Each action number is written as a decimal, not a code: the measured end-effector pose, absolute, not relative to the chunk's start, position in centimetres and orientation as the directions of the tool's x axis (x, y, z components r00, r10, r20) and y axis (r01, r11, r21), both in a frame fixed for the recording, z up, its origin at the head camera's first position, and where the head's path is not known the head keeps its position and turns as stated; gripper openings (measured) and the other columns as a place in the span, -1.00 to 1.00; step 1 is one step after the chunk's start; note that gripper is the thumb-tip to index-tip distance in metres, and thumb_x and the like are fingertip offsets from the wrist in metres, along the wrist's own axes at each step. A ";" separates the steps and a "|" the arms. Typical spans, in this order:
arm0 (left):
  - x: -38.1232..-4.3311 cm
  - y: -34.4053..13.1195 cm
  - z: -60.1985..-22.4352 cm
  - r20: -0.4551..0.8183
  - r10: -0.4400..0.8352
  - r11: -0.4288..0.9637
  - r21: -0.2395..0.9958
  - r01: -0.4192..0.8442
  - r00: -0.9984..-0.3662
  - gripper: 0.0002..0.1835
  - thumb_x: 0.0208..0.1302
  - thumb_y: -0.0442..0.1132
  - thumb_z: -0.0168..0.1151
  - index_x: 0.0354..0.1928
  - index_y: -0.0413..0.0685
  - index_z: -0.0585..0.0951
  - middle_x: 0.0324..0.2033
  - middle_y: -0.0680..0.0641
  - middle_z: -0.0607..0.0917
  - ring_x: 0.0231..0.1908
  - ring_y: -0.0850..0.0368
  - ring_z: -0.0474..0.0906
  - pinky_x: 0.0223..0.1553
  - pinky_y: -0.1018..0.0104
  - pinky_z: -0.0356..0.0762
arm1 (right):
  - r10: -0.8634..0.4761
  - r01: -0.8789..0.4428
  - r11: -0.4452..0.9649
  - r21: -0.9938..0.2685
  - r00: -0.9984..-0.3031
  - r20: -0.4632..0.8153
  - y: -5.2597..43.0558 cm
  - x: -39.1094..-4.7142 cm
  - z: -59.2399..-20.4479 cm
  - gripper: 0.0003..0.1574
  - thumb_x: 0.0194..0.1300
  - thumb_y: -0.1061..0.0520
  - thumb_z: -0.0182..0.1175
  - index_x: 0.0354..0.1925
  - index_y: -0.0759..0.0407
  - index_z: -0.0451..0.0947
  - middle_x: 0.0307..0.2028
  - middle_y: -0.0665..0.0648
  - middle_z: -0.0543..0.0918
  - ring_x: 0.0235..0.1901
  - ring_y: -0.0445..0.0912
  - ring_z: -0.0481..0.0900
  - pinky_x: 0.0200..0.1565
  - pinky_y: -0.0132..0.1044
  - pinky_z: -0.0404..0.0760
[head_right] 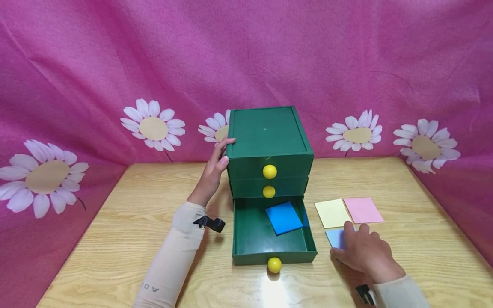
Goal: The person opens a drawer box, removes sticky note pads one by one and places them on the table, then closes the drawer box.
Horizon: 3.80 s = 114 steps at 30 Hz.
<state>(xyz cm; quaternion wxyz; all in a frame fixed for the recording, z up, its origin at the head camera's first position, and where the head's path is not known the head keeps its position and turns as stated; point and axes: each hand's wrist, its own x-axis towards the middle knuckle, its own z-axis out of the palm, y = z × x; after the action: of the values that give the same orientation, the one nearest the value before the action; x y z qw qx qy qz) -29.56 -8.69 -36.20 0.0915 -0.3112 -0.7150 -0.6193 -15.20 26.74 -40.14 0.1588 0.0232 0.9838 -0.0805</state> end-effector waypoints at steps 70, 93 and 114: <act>-27.3 -8.9 -33.7 0.506 0.362 0.046 0.829 0.557 -0.783 -0.43 0.40 -0.11 -0.15 0.43 -0.02 0.18 0.51 -0.13 -0.09 0.45 0.01 -0.02 0.39 0.09 0.06 | -0.107 -0.077 0.965 -0.252 -0.988 -0.107 21.8 -15.9 -35.0 -0.22 0.05 -0.23 0.37 0.02 0.27 0.39 -0.26 0.25 0.49 -0.30 0.09 0.42 -0.50 -0.07 0.49; -26.9 -8.9 -33.4 0.509 0.361 0.031 0.831 0.555 -0.781 -0.44 0.39 -0.18 -0.15 0.41 -0.13 0.18 0.50 -0.20 -0.08 0.45 -0.01 -0.02 0.40 0.12 0.03 | -0.190 -0.177 0.954 -0.243 -0.981 -0.033 18.2 -16.3 -35.1 -0.30 0.04 -0.14 0.42 0.00 0.22 0.42 -0.24 0.25 0.51 -0.26 0.07 0.45 -0.37 -0.05 0.56; -27.0 -8.9 -33.6 0.511 0.359 0.021 0.832 0.554 -0.781 -0.43 0.38 -0.18 -0.15 0.41 -0.13 0.19 0.50 -0.19 -0.08 0.45 0.00 -0.01 0.40 0.12 0.04 | -0.312 -0.324 0.920 -0.220 -0.946 0.086 15.4 -17.1 -36.9 -0.37 0.03 -0.05 0.45 -0.01 0.17 0.44 -0.33 0.17 0.46 -0.31 0.02 0.38 -0.37 -0.17 0.40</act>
<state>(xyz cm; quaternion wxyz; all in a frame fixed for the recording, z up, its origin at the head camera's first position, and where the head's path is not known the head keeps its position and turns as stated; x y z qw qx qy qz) -27.04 -8.91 -33.56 0.0784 -0.3216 -0.7101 -0.6214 -17.08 15.37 -36.88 -0.0248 -0.1622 0.9795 -0.1165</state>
